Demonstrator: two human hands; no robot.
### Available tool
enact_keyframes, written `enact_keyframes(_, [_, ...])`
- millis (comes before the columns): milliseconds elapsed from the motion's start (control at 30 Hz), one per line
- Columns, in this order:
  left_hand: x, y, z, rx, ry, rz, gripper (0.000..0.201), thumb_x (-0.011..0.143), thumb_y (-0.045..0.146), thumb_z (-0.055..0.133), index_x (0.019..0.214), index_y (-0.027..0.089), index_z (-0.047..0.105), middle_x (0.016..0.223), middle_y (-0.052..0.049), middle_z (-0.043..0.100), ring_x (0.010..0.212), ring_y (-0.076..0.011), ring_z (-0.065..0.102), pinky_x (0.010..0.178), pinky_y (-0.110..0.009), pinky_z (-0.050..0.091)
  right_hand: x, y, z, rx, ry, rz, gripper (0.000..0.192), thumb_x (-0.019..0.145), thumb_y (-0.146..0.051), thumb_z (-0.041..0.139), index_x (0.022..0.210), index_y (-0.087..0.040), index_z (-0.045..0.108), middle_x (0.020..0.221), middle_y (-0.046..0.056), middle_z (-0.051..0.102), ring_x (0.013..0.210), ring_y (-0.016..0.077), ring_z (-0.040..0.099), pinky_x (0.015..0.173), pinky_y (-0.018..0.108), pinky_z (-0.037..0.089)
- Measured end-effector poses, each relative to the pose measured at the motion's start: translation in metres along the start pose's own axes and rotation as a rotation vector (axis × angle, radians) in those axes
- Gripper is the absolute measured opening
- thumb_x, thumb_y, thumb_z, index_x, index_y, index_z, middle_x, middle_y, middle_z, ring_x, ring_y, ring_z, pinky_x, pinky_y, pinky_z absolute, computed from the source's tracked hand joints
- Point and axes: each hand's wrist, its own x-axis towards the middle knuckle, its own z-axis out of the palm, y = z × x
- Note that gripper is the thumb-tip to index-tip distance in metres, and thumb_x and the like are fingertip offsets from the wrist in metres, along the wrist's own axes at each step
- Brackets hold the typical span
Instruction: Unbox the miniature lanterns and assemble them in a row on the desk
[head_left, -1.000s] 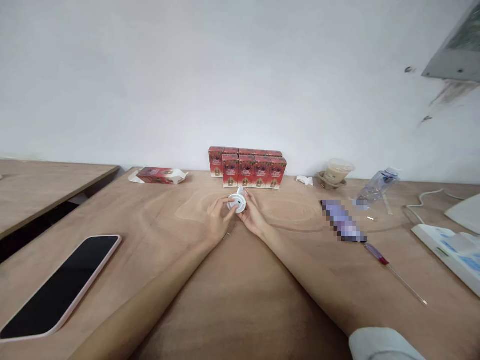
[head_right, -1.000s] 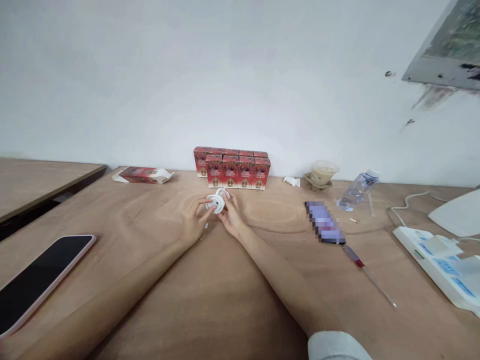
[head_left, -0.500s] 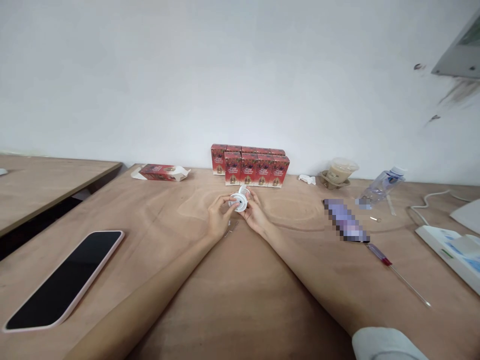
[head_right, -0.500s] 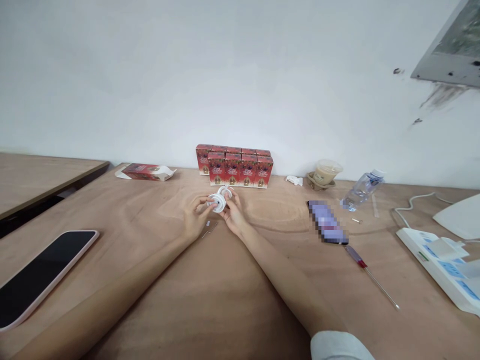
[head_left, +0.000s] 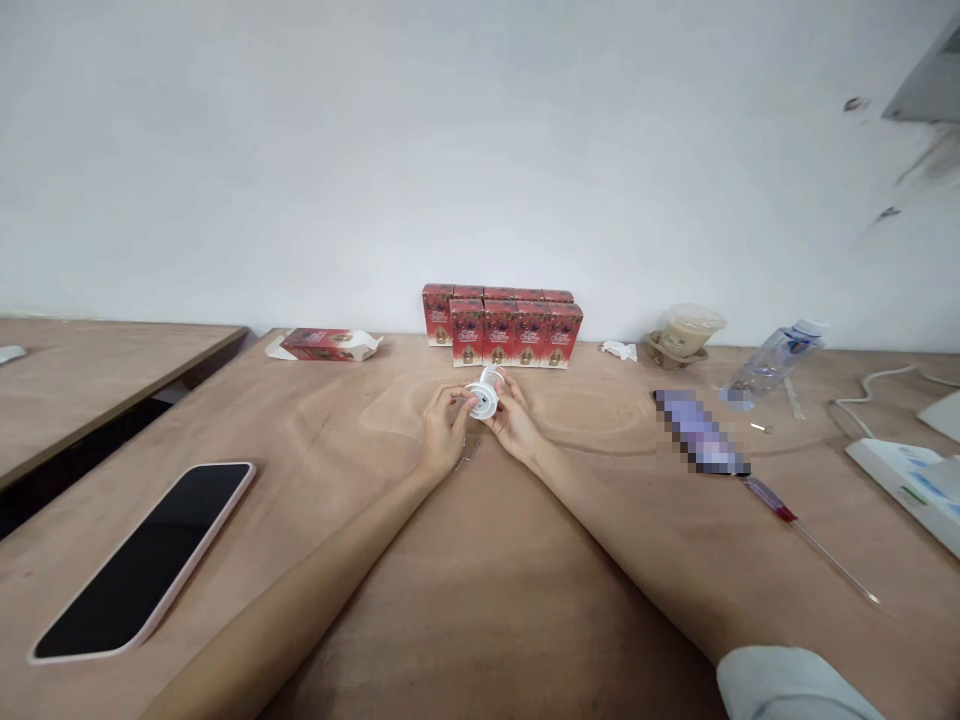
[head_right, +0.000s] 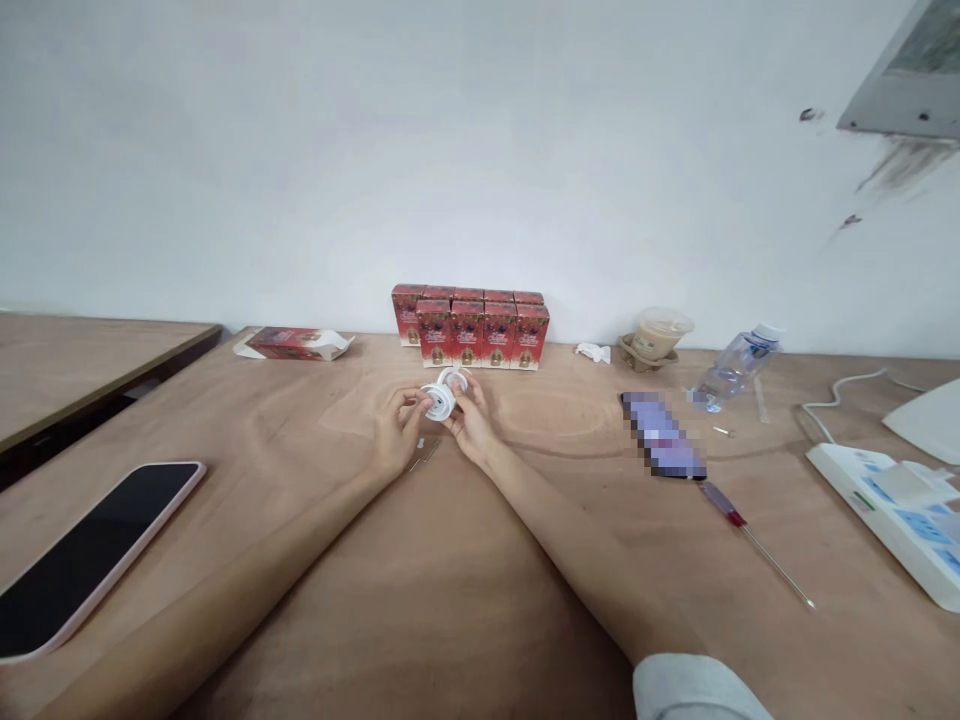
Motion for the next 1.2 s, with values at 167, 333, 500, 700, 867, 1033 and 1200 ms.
enact_keyframes(167, [-0.001,0.001,-0.002,0.045,-0.002,0.028,0.010,0.087,0.028,0.050,0.084,0.020,0.056,0.095,-0.004,0.061,0.095,-0.0182,0.058,0.087,-0.034,0.046,0.001,0.000,-0.001,0.016,0.003,-0.004,0.031,0.075,-0.024,0.066,0.103,-0.029,0.053,0.082,-0.006,0.069,0.069,0.0098,0.066,0.063,0.024,0.058])
enact_keyframes(333, [-0.002,0.002,-0.006,0.112,0.017,0.041,0.012,0.088,0.027,0.048,0.082,0.020,0.056,0.096,-0.005,0.053,0.098,-0.0194,0.053,0.090,-0.036,0.043,0.002,0.000,0.000,0.021,0.024,-0.019,0.030,0.074,-0.025,0.067,0.100,-0.029,0.053,0.083,-0.007,0.068,0.071,0.0089,0.065,0.064,0.022,0.057])
enact_keyframes(500, [-0.007,0.001,-0.020,0.162,-0.035,0.005,0.018,0.089,0.030,0.043,0.083,0.020,0.056,0.089,-0.005,0.053,0.092,-0.0196,0.052,0.087,-0.036,0.043,0.000,-0.001,0.001,0.024,0.036,-0.017,0.033,0.072,-0.026,0.070,0.100,-0.030,0.053,0.081,-0.009,0.067,0.067,0.0076,0.063,0.060,0.020,0.056])
enact_keyframes(700, [-0.016,-0.002,-0.042,0.270,-0.224,-0.051,0.015,0.079,0.033,0.059,0.070,0.022,0.065,0.080,-0.005,0.060,0.084,-0.0230,0.054,0.081,-0.041,0.042,0.003,0.000,-0.001,0.032,0.058,-0.003,0.033,0.072,-0.027,0.071,0.100,-0.031,0.053,0.081,-0.009,0.067,0.065,0.0080,0.063,0.057,0.020,0.055])
enact_keyframes(867, [-0.017,-0.004,-0.044,0.308,-0.291,-0.072,0.015,0.074,0.039,0.064,0.074,0.023,0.065,0.080,-0.004,0.065,0.079,-0.0229,0.057,0.076,-0.039,0.043,0.003,0.000,-0.001,0.025,0.042,-0.011,0.033,0.072,-0.028,0.070,0.101,-0.031,0.053,0.084,-0.008,0.067,0.067,0.0081,0.064,0.058,0.020,0.055])
enact_keyframes(1033, [-0.022,-0.003,-0.053,0.420,-0.432,-0.069,0.036,0.064,0.045,0.072,0.094,0.026,0.062,0.100,-0.003,0.067,0.095,-0.0287,0.057,0.076,-0.039,0.041,0.003,0.001,-0.003,0.031,0.033,-0.015,0.031,0.073,-0.027,0.070,0.099,-0.030,0.054,0.083,-0.009,0.067,0.066,0.0073,0.063,0.055,0.017,0.054])
enact_keyframes(1200, [-0.026,-0.003,-0.060,0.523,-0.539,-0.066,0.040,0.069,0.050,0.069,0.101,0.028,0.060,0.108,-0.003,0.063,0.102,-0.0294,0.051,0.080,-0.040,0.038,0.005,0.002,-0.005,0.021,0.019,-0.007,0.030,0.074,-0.030,0.069,0.100,-0.030,0.054,0.084,-0.008,0.067,0.067,0.0082,0.063,0.058,0.020,0.055])
